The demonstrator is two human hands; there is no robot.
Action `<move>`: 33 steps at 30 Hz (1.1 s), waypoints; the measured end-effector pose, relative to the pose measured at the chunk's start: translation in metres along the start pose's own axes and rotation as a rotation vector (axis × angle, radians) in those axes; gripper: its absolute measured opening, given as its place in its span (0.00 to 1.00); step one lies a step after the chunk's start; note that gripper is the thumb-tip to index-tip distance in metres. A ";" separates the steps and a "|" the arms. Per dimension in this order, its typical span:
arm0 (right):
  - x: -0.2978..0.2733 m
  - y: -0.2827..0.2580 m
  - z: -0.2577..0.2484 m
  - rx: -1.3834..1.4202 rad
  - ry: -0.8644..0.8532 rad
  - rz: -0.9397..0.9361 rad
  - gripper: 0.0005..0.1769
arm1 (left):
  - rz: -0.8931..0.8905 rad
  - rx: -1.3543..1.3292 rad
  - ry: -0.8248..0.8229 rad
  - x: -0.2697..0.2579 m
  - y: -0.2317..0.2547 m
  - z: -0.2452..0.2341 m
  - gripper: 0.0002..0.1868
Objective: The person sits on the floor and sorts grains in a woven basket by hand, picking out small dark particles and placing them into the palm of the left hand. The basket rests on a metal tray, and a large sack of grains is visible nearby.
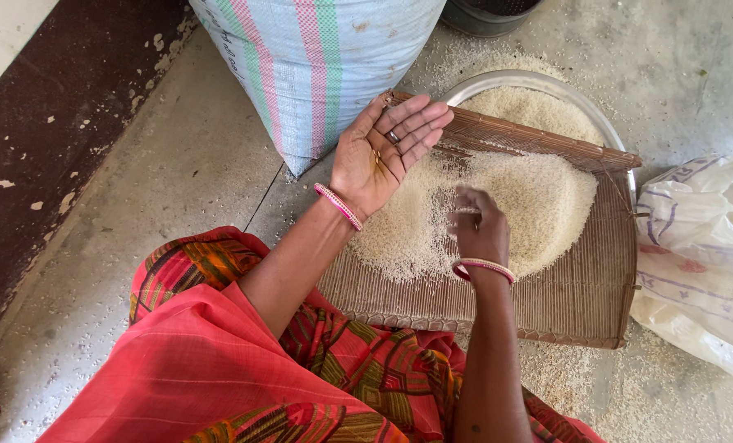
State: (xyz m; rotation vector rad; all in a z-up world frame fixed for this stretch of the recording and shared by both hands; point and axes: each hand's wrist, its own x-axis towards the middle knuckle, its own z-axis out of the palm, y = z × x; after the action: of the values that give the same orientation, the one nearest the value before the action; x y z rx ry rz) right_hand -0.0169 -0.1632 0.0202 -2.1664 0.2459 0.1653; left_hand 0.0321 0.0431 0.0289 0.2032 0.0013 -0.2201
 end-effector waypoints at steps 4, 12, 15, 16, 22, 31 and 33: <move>-0.006 0.031 -0.004 -0.443 -0.041 0.119 0.15 | 0.013 -0.019 -0.021 0.000 -0.003 -0.001 0.34; -0.019 0.044 0.042 -0.527 -0.029 -0.162 0.15 | -0.006 -0.016 0.003 -0.001 -0.004 -0.005 0.33; -0.027 0.028 0.056 -0.272 -0.047 -0.323 0.20 | -0.017 -0.009 0.013 0.000 -0.006 -0.005 0.34; -0.026 0.023 0.055 -0.142 -0.074 -0.205 0.21 | -0.020 -0.011 0.016 -0.001 -0.006 -0.004 0.34; -0.006 0.020 0.028 -0.105 0.154 -0.093 0.11 | -0.009 0.044 0.059 -0.005 -0.012 -0.001 0.33; 0.026 0.024 0.039 -0.278 0.176 -0.207 0.07 | -0.092 -0.018 0.040 -0.005 -0.016 -0.002 0.32; 0.026 0.020 0.042 -0.297 0.180 -0.202 0.07 | -0.090 -0.023 0.038 -0.005 -0.015 -0.002 0.32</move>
State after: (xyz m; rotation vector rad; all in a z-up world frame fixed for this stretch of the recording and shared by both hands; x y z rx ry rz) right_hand 0.0028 -0.1431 -0.0250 -2.4885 0.1075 -0.1166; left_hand 0.0239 0.0300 0.0241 0.1847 0.0503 -0.3057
